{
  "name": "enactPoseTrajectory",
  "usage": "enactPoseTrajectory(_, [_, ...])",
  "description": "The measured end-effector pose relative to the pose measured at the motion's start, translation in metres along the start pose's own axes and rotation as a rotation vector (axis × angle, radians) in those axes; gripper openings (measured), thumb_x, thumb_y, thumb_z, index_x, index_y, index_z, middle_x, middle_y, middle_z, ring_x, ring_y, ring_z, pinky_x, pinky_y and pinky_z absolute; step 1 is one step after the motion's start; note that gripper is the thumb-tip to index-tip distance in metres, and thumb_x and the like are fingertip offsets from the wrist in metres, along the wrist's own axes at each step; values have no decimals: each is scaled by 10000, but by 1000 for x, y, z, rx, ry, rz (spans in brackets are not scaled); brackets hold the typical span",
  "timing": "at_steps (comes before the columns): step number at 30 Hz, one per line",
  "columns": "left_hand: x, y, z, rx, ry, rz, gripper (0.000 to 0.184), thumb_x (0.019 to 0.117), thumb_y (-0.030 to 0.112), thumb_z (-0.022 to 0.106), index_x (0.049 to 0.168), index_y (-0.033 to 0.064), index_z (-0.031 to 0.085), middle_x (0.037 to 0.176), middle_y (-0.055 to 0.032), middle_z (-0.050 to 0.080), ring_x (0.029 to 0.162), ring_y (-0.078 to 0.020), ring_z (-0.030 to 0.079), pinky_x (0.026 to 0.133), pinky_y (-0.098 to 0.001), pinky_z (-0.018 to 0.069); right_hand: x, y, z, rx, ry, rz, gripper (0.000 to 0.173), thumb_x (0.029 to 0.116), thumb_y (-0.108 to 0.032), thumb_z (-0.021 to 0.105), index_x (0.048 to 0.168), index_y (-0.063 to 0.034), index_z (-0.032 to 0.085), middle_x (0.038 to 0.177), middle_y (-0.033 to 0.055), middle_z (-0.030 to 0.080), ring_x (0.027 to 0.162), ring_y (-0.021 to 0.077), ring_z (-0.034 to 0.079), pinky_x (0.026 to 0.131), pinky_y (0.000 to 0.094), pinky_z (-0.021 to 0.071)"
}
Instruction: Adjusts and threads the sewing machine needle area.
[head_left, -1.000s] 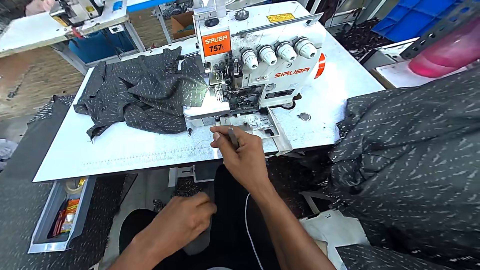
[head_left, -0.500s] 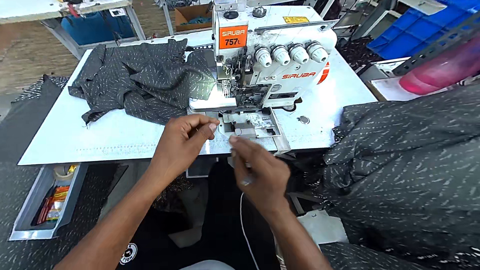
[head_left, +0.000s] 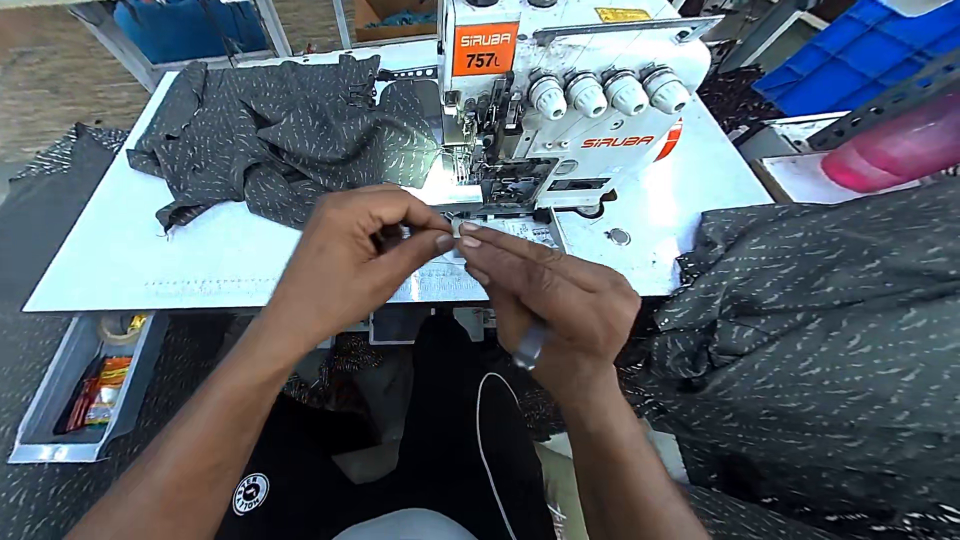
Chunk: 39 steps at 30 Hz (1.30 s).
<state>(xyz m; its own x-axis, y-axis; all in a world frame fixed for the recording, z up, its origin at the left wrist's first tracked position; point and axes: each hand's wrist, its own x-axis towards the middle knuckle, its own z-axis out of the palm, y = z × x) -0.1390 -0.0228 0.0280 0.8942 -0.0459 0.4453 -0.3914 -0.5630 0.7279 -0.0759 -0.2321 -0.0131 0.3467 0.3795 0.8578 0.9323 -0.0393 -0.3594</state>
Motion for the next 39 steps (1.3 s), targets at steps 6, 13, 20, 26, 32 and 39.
enactPoseTrajectory(6, [16,-21,46,-552,155,-68,106,983,52,662,1036,-30,700,906,-77,707,739,-112,664,669,-251,586,2,17,0,419,178,201,166,1006,-41,643,1114,5,761,1108,81,772,967,92,735,849,234,611])
enactPoseTrajectory(13, [12,-28,74,-865,236,-234,153,987,-5,624,1128,-42,673,988,-112,701,845,-156,702,811,-327,622,-1,15,14,708,330,415,153,992,-43,662,1094,-8,771,1056,69,773,657,-7,610,578,162,517])
enactPoseTrajectory(20, [-25,-31,63,-910,218,-428,169,993,24,611,1136,42,698,1021,-74,702,870,-150,709,840,-341,623,-7,15,13,760,450,564,103,898,-31,777,998,-46,758,914,65,776,589,19,620,510,156,509])
enactPoseTrajectory(26, [-71,-44,20,-276,246,-596,168,985,68,637,1134,60,715,1004,-63,725,797,-154,707,721,-321,629,-9,22,11,536,434,489,129,848,0,816,948,-24,738,862,29,764,643,21,638,568,157,528])
enactPoseTrajectory(32, [-59,-45,-18,333,555,-227,284,1012,166,614,1268,44,635,1203,-83,642,797,-89,618,654,-235,531,-14,26,14,179,302,407,148,833,-73,851,910,-28,733,807,-8,729,602,-16,555,510,141,420])
enactPoseTrajectory(39, [5,10,35,178,0,-32,264,963,326,695,1123,129,769,1003,24,651,733,-25,561,597,-195,472,-17,22,11,-143,194,330,155,878,-181,824,858,-65,721,745,-26,655,550,-27,493,474,129,373])
